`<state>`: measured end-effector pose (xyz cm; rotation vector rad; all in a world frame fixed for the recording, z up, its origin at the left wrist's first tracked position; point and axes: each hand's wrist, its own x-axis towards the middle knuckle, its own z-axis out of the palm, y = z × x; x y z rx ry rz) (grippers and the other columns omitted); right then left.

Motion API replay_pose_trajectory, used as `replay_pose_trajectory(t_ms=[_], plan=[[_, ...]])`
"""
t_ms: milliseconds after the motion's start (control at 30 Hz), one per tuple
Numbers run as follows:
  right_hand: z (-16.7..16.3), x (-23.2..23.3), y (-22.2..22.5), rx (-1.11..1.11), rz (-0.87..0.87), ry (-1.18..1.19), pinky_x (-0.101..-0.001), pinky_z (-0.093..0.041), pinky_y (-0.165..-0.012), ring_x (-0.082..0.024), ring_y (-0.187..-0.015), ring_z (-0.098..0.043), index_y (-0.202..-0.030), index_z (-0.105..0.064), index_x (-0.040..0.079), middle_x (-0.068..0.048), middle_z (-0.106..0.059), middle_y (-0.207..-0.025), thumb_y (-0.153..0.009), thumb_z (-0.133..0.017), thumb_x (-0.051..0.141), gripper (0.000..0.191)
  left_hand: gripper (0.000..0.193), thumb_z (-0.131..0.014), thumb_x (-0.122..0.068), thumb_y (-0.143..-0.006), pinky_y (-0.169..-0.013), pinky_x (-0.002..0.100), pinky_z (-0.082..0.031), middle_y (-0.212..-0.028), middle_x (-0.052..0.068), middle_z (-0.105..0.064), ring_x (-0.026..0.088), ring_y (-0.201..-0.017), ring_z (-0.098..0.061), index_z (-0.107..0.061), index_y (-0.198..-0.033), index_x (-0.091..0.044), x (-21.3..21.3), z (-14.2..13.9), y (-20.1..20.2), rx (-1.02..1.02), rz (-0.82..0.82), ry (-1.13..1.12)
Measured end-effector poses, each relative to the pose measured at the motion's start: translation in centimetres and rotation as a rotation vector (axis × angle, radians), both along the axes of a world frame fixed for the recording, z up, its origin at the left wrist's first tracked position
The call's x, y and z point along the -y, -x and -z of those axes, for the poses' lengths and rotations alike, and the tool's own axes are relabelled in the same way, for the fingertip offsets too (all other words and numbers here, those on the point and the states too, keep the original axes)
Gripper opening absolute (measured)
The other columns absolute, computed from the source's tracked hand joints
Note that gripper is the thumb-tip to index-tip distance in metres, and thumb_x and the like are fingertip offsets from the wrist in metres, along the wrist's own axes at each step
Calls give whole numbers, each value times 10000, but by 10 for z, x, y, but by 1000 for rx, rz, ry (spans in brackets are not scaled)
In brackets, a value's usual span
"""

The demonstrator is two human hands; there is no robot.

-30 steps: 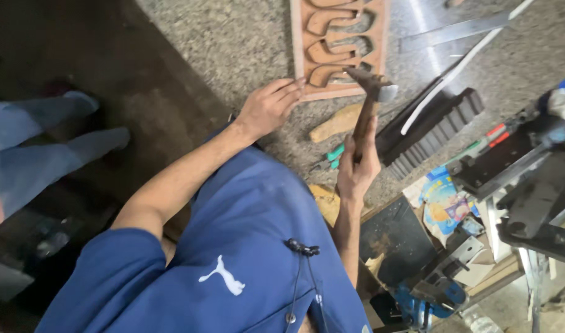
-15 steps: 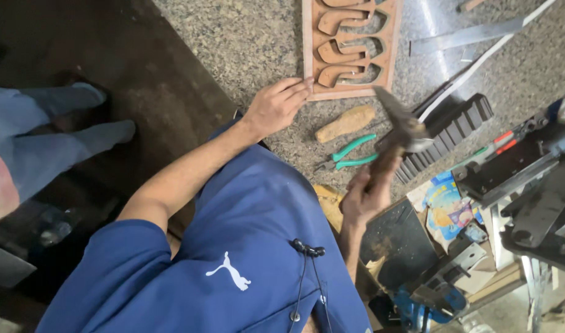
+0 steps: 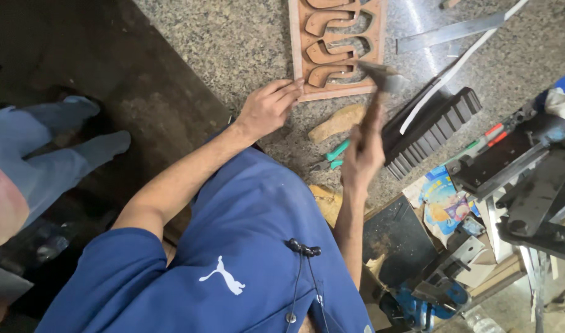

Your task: The person works at a workshop bench with small leather pieces. They hold and turn a leather piece, hammer it on a board, pick pieces out of a wooden form, cut and trim a leather piece with a blade, and operate a blue lever press machine to cut or press leather pieces, handling the cut pieces afterward.

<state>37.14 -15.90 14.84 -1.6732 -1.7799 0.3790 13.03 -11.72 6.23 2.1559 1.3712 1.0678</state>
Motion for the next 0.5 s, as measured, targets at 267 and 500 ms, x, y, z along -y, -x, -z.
replay_pose_trajectory(t_ms=[267,500], plan=[[-35,15,15,-229,165,255,-287,-445,-543,-123,-572,-499,-1598,-382,30,-133,-592,-727,-1045,-608,-8,598,369,-720,-56,-819,-940,328,-586,-1315,68,-701,225,-1166,-666,-719,-1188,-36,1,0,5,-45,-14,-41],[-24,15,46,-26,-200,40,-356,-578,-760,-238,-869,-683,-1629,-401,73,-222,-700,-1177,-1069,-641,9,613,233,-788,-101,-925,-882,319,-602,-1276,29,-694,191,-1142,-669,-707,-1140,-66,9,9,12,54,-61,-18]])
